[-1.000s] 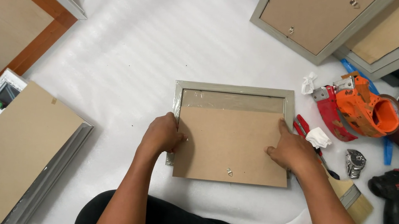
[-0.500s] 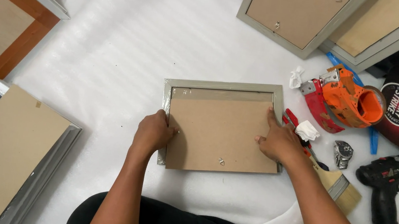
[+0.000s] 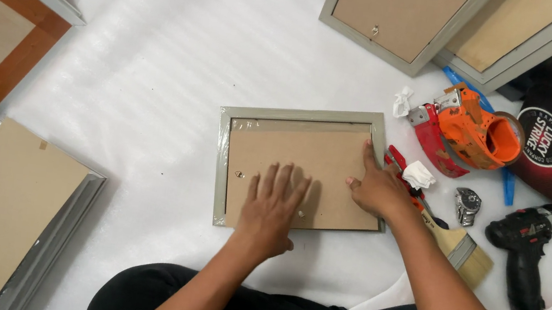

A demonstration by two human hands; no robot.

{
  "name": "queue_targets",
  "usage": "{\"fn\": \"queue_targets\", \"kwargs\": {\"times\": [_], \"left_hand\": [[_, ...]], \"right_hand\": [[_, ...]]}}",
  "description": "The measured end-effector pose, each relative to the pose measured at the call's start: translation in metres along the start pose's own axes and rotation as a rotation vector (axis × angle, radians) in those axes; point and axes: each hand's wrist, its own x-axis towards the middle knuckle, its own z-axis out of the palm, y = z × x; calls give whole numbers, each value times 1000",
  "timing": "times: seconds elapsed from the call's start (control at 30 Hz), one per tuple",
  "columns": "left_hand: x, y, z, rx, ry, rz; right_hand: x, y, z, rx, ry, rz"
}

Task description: Cleaning a glass pane and assembling a picture frame with a photo.

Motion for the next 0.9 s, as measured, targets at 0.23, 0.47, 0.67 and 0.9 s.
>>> {"fn": "queue_targets", "kwargs": {"times": [0.23,0.47,0.67,0.9], "left_hand": [[25,-4,52,115,15,27],[39,-11,68,92,70,39],[44,-14,68,45,98,41],[47,-16,69,46,96,26]], "right_hand": [[-3,-2,-2,-17,2,-25],[-15,-12,-13,-58,3,-46],[-27,-18,-19,-21,37,-64],[-18,-14,-13,-61,30,-54]]}}
